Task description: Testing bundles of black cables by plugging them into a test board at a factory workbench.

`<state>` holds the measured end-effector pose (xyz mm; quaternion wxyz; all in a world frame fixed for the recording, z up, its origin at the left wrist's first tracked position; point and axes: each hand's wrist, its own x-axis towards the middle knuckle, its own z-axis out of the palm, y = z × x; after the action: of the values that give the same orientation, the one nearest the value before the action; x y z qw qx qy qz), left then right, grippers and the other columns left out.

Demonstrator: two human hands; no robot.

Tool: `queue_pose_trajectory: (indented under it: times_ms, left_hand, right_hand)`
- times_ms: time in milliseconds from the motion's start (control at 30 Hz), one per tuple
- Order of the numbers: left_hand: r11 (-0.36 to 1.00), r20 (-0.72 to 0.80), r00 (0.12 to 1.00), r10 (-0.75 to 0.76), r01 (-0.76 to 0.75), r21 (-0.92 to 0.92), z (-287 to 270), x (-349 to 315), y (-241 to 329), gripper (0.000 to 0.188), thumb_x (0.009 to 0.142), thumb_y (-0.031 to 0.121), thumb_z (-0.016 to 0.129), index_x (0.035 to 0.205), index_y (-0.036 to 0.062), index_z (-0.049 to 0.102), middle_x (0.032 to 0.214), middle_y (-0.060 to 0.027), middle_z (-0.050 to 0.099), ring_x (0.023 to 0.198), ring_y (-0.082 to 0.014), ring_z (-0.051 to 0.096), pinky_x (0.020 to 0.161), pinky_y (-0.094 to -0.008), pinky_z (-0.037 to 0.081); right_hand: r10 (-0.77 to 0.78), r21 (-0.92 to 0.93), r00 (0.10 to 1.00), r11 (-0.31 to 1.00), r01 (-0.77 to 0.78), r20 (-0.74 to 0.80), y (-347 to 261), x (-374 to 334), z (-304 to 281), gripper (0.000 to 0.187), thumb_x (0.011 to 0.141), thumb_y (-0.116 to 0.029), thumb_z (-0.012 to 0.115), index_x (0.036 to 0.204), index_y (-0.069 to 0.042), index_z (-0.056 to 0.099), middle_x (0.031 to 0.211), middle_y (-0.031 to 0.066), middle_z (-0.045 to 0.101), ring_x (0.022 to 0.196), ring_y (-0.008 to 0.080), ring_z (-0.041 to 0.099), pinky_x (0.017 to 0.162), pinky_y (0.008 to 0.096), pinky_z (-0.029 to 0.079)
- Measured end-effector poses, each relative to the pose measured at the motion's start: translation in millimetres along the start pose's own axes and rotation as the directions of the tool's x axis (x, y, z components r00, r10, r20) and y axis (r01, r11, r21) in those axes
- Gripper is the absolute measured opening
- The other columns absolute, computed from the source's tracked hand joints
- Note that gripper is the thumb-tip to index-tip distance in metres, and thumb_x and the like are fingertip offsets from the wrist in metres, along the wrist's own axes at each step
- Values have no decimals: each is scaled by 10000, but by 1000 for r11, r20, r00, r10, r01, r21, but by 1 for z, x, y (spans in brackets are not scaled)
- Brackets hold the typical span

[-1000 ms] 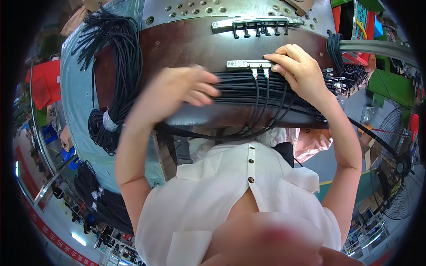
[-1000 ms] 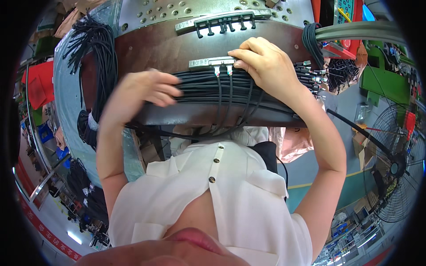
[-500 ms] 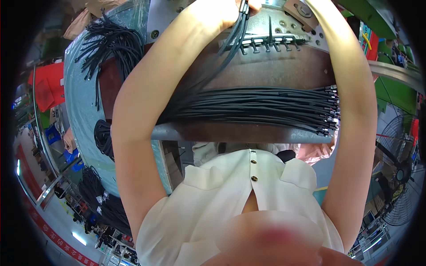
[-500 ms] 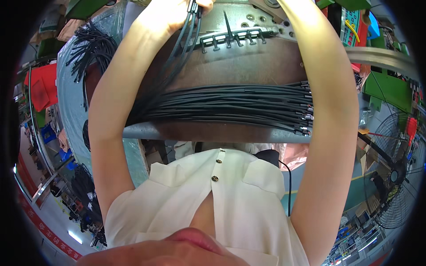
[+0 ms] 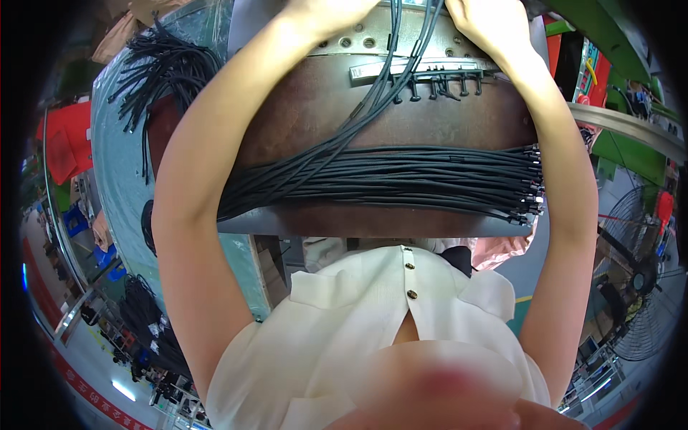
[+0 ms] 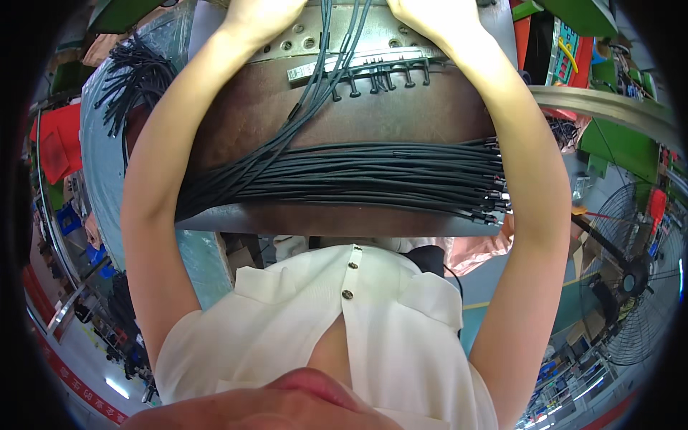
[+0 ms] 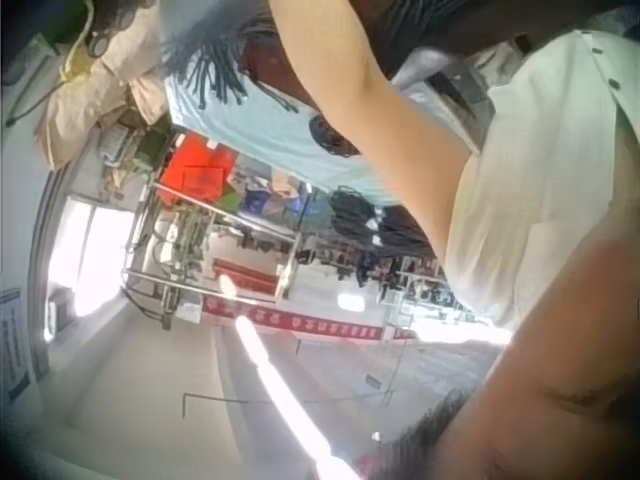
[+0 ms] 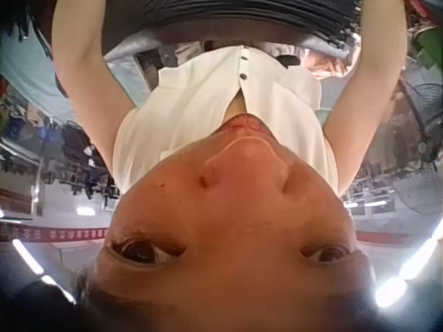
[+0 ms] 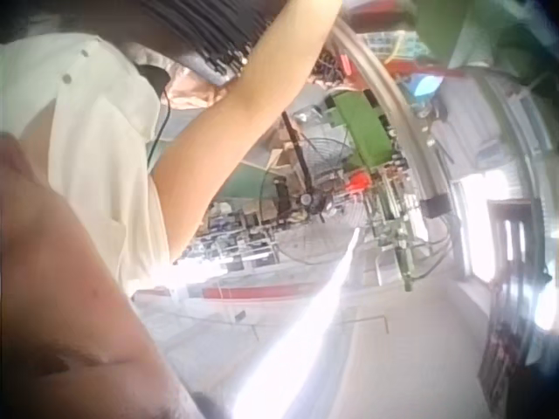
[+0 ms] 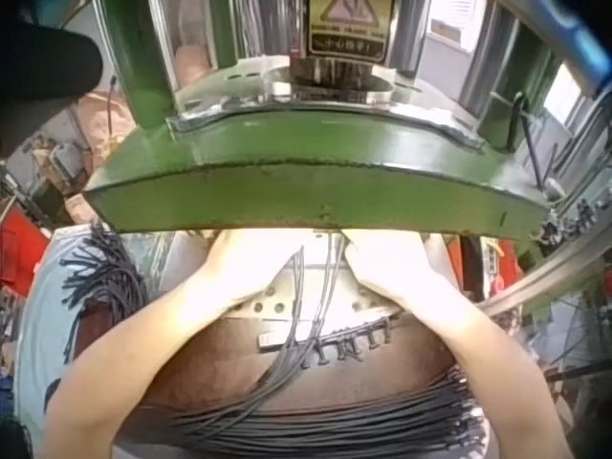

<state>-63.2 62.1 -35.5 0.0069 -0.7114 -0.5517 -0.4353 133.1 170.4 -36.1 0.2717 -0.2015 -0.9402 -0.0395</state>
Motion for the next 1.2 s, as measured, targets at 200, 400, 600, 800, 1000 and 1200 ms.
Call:
queue_pose_trajectory:
  times_ms: [200, 400, 600, 800, 1000, 1200]
  left_hand:
    - [999, -54, 998, -27, 29, 36, 10, 5, -4, 149, 848, 140, 617, 902, 15, 678, 839, -162, 673, 756, -312, 645, 675, -404, 515]
    - [978, -15, 999, -45, 47, 204, 14, -7, -12, 151, 815, 132, 627, 911, 26, 678, 858, -170, 661, 768, -314, 637, 696, -412, 514]
    - [962, -10, 976, -217, 216, 167, 12, -7, -25, 334, 861, 255, 653, 1116, 39, 635, 1040, -180, 651, 962, -341, 613, 828, -414, 499]
    - [868, 198, 909, -368, 258, 425, -35, -39, 24, 389, 961, 187, 539, 1268, -49, 503, 843, -32, 614, 710, -150, 578, 669, -298, 489]
    - [517, 966, 172, -192, 854, -49, -135, -196, 164, 376, 946, 281, 561, 1198, 9, 624, 1203, -176, 639, 1186, -296, 577, 1022, -377, 439]
    - [437, 494, 151, -856, 721, 537, -49, -406, 145, 314, 972, 194, 453, 1179, -3, 582, 1166, -191, 614, 1072, -323, 583, 928, -398, 458]
  right_hand:
    - [60, -95, 997, 994, -55, 54, 6, -2, 6, 344, 865, -294, 542, 1095, -57, 636, 1028, 193, 643, 930, 372, 612, 840, 482, 485]
    - [146, 103, 986, 983, -154, 84, 10, -2, 2, 304, 881, -291, 580, 1056, -54, 651, 983, 179, 657, 890, 341, 629, 791, 442, 500]
    - [140, 74, 990, 987, -142, 35, 21, -4, 3, 300, 885, -243, 609, 1117, -54, 632, 1054, 158, 645, 943, 277, 621, 828, 373, 483]
    - [225, 239, 973, 943, -231, 50, 12, -48, -20, 386, 911, -157, 618, 1283, -63, 578, 1250, 163, 606, 1125, 226, 606, 948, 296, 446]
    - [718, 349, 634, 695, -629, -287, 12, -293, -145, 320, 966, -2, 431, 1277, 10, 503, 1051, 104, 610, 859, 207, 578, 852, 307, 481]
    - [622, -9, 708, 753, -658, 334, -66, -475, -64, 490, 839, -90, 638, 1293, 40, 506, 1292, 210, 540, 1218, 325, 496, 1048, 395, 385]
